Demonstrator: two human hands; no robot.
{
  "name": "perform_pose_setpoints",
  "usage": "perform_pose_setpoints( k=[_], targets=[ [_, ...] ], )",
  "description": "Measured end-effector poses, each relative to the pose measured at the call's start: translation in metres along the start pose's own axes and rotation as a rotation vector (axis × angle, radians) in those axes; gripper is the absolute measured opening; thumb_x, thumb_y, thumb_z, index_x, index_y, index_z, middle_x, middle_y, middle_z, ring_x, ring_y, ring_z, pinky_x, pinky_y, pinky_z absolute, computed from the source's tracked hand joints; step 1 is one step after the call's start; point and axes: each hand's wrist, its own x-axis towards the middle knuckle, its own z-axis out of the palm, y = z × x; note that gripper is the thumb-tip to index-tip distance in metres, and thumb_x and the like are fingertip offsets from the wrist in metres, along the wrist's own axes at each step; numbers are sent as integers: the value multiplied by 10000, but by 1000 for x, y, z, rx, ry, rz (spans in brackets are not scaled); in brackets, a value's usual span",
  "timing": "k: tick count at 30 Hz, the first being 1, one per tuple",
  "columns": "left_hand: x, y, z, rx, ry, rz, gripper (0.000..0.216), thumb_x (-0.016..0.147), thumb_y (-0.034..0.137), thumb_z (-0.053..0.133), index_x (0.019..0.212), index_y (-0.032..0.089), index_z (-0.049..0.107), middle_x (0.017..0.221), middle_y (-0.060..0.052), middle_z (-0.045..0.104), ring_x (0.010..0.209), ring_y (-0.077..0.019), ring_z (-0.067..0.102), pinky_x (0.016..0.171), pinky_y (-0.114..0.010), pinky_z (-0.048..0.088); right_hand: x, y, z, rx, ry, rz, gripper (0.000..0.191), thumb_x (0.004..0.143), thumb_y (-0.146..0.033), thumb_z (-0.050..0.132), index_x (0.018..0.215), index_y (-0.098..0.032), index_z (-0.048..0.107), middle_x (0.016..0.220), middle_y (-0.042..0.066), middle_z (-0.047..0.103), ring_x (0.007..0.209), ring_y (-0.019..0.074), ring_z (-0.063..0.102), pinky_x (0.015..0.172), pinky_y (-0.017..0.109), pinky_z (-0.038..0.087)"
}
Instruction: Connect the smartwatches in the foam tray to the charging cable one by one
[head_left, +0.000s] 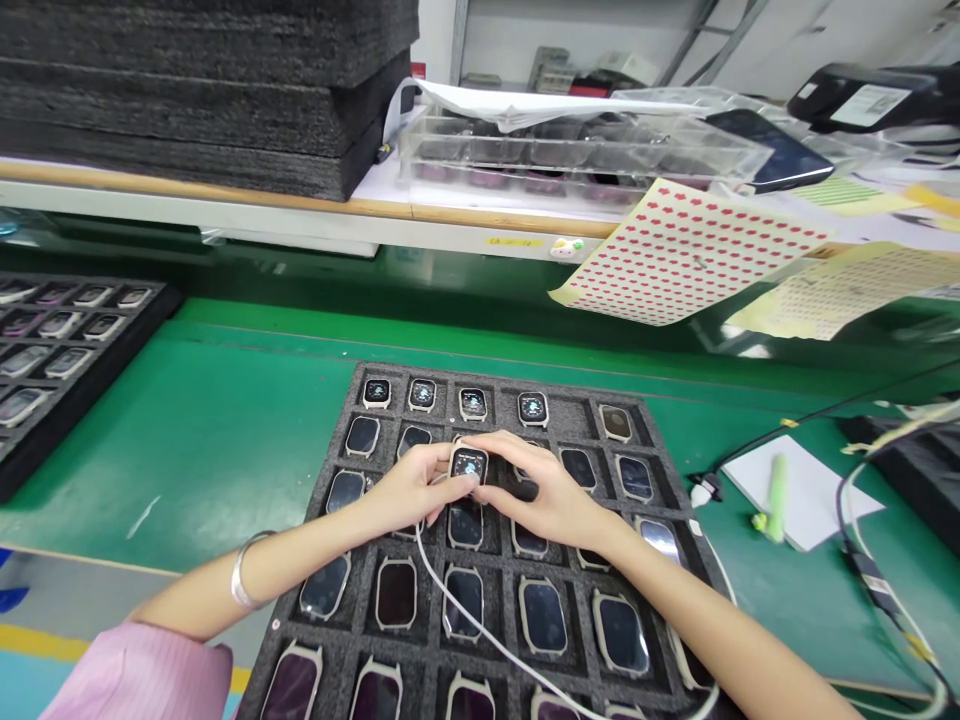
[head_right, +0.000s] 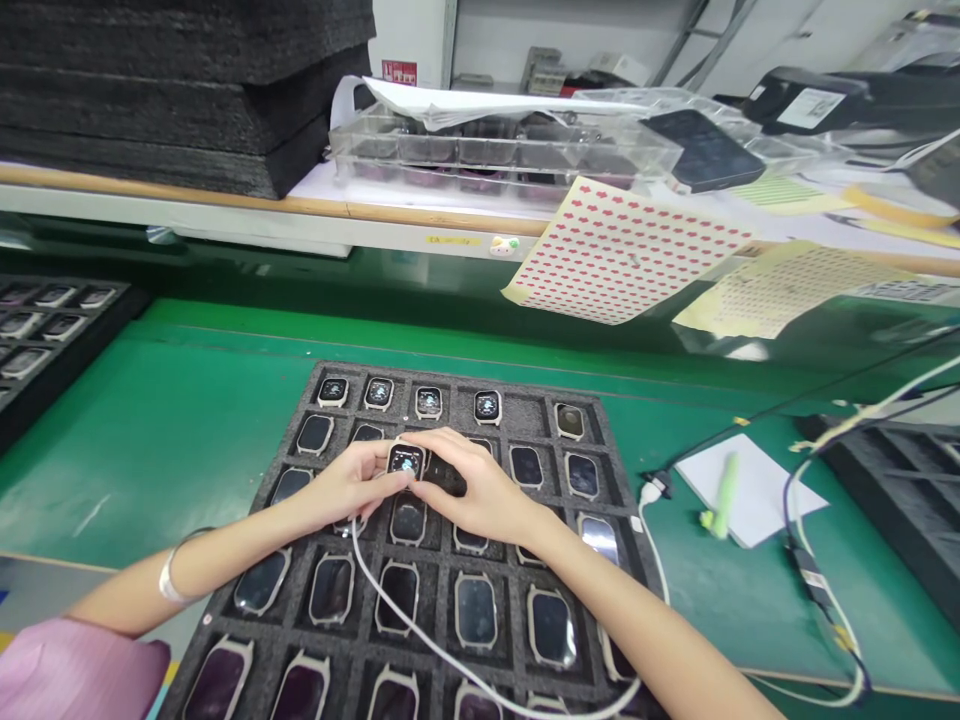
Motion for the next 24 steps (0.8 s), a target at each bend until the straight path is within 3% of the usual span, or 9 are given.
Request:
perform_pose_setpoints(
  k=[4,7,10,12,13,15,17,19,24],
  targets=[
    [1,-2,-1,22,1,-10,422,818,490,607,988,106,569,603,45,471,366,-48,377,340,-164,263,0,1,0,-81,-22,-30,428,887,-212,613,1294,-216,480,1186,99,580,1097,255,539,947,431,457],
    [2,-5,-1,62,-23,-18,418,846,480,572,1031,106,559,673,15,535,390,-57,398,369,-180,308,-1,2,5,-176,-29,-51,492,858,-271,669,1298,-204,456,1188,113,558,1099,272,511,939,445,444],
    [2,-9,0,130,-29,67,365,882,409,546,1113,127,552,923,-52,613,733,-142,576,685,-253,484,-2,-1,11,-367,15,-63,412,849,-275,661,1217,-163,514,1126,143,553,1039,300,509,875,472,443],
    [1,-11,1,138,-47,105,379,889,373,551,1199,157,515,1105,-69,587,1032,-194,527,933,-311,418,-1,-3,7,-429,5,-62,354,839,-255,653,1162,-156,546,1074,135,561,1004,300,518,854,472,437],
    [0,-12,1,123,-69,95,404,888,374,556,1230,168,492,1163,-73,566,1095,-204,494,973,-321,390,-1,-4,0,-419,-3,-59,355,830,-263,665,1150,-161,551,1063,125,565,1004,296,522,860,464,434],
    [-1,-14,2,70,-118,38,461,878,406,570,1266,184,457,1177,-78,559,1036,-195,524,899,-297,436,-2,-1,-20,-374,19,-29,388,822,-304,694,1159,-180,546,1077,104,566,1034,280,524,894,439,425],
    [-3,-15,3,29,-142,-35,493,864,454,577,1262,191,451,1073,-67,591,778,-142,561,670,-231,467,-5,10,-48,-372,99,33,406,841,-342,691,1184,-191,537,1105,98,558,1047,262,532,906,407,430],
    [-4,-17,4,24,-145,-108,512,846,504,582,1229,185,466,913,-33,601,519,-77,445,463,-188,354,-14,24,-75,-429,179,103,388,863,-341,672,1189,-175,542,1094,106,560,1010,250,557,877,381,453],
    [-10,-22,13,72,-60,-156,496,756,601,640,972,161,561,620,32,528,393,-49,291,380,-184,198,-50,51,-97,-613,95,231,385,809,-300,743,1125,-125,610,1059,131,633,987,269,588,881,380,457]
  ],
)
